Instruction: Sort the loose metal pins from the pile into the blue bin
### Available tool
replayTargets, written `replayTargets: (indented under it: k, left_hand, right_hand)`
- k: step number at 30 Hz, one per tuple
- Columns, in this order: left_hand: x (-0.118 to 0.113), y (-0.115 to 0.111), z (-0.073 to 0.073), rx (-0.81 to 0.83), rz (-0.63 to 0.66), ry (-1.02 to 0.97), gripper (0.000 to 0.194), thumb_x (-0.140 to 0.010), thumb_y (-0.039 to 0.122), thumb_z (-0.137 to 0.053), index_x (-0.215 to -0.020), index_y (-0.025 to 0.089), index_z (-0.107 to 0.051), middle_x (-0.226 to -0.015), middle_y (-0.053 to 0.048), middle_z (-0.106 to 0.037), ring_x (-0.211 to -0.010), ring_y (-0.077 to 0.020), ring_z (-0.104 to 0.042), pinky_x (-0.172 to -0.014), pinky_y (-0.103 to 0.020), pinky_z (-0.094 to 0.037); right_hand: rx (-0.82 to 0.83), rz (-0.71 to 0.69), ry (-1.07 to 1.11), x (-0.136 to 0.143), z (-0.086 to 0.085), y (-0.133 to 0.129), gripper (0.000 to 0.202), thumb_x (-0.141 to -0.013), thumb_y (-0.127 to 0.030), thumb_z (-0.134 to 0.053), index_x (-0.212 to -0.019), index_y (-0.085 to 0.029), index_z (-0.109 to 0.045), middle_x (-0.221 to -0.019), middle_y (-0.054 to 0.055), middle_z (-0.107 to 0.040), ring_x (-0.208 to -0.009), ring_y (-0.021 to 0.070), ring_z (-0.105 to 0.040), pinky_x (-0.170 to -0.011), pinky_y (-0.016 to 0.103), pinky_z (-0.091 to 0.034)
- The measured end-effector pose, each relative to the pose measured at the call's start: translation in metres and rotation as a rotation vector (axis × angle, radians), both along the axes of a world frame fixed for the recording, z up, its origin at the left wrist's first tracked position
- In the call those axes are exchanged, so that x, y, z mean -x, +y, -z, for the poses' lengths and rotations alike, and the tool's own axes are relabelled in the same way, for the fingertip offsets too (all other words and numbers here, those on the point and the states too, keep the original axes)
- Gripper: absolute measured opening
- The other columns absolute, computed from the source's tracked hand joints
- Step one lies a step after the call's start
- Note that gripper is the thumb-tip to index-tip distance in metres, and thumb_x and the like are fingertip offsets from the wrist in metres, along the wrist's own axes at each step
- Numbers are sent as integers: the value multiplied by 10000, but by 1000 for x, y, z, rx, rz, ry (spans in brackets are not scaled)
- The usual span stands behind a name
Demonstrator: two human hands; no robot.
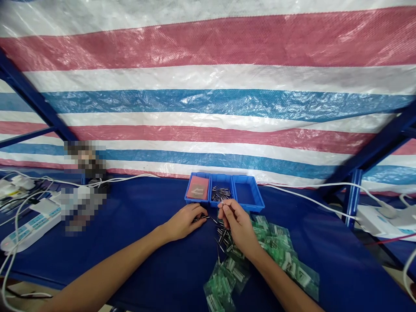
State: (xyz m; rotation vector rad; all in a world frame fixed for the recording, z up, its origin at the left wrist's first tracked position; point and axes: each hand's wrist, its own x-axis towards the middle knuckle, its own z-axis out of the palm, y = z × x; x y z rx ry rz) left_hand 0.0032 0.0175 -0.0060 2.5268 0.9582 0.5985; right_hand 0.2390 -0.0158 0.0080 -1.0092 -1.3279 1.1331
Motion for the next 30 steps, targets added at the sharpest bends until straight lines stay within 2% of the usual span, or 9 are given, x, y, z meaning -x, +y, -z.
replayTargets:
  k: [5, 9, 11, 14, 16, 24, 30]
  left_hand:
    - [-1, 0, -2, 7, 4, 2, 146, -1095, 314, -581, -1162, 199, -641, -991, -38, -649, -917, -188, -625, -844, -288, -482]
    - [0, 1, -2, 9, 7, -4, 145, -1091, 309, -587, -1171, 201, -641, -1002, -44, -652, -930, -193, -627, -845, -287, -485]
    - [0, 0, -1, 10, 8, -7, 149, -1093, 316, -583, -1171, 204, -642, -1007, -47, -653, -936, -196, -628, -849, -289, -488]
    - [0, 0, -1, 8, 7, -11, 160, -1100, 330, -570, -1168, 205, -643, -1003, -48, -651, -937, -197, -628, -848, -290, -489]
    - [0, 0, -1, 6, 8, -12, 162, -1101, 331, -569, -1171, 206, -642, -996, -46, -647, -934, -196, -624, -840, -288, -486]
    - [1, 0, 1, 16, 6, -15, 189, -1108, 355, -554, -1172, 199, -638, -982, -42, -636, -918, -191, -615, -829, -285, -483]
    - [3, 0, 2, 34, 8, -35, 241, -1122, 390, -522, -1181, 191, -645, -1026, -52, -656, -958, -193, -627, -872, -297, -498]
  right_hand:
    - [31, -11, 27, 2, 5, 1, 348, -1022, -575, -643, -1049, -228, -643, -820, 7, -644, -539, 117, -502, -496, 255, -410]
    - [42, -4, 31, 4, 1, -2, 369, -996, -603, -664, -996, -238, -611, -859, 12, -664, -522, 120, -538, -482, 262, -438]
    - [55, 13, 11, 5, -2, -3, 388, -977, -623, -677, -991, -242, -607, -798, 1, -659, -503, 128, -540, -475, 265, -442]
    - [76, 26, -18, 4, -4, -4, 400, -964, -633, -689, -1027, -244, -620, -606, -44, -573, -474, 143, -510, -474, 263, -430]
    - [84, 30, -13, 3, -4, -3, 407, -951, -629, -709, -1040, -240, -630, -566, -57, -536, -469, 143, -491, -472, 261, -416]
    - [79, 102, 17, 0, -2, 0, 414, -835, -576, -854, -964, -225, -676, -770, -26, -559, -503, 100, -456, -443, 244, -347]
    - [76, 61, -21, 1, 1, -1, 377, -916, -582, -776, -1001, -224, -695, -619, -50, -508, -483, 120, -444, -465, 254, -352]
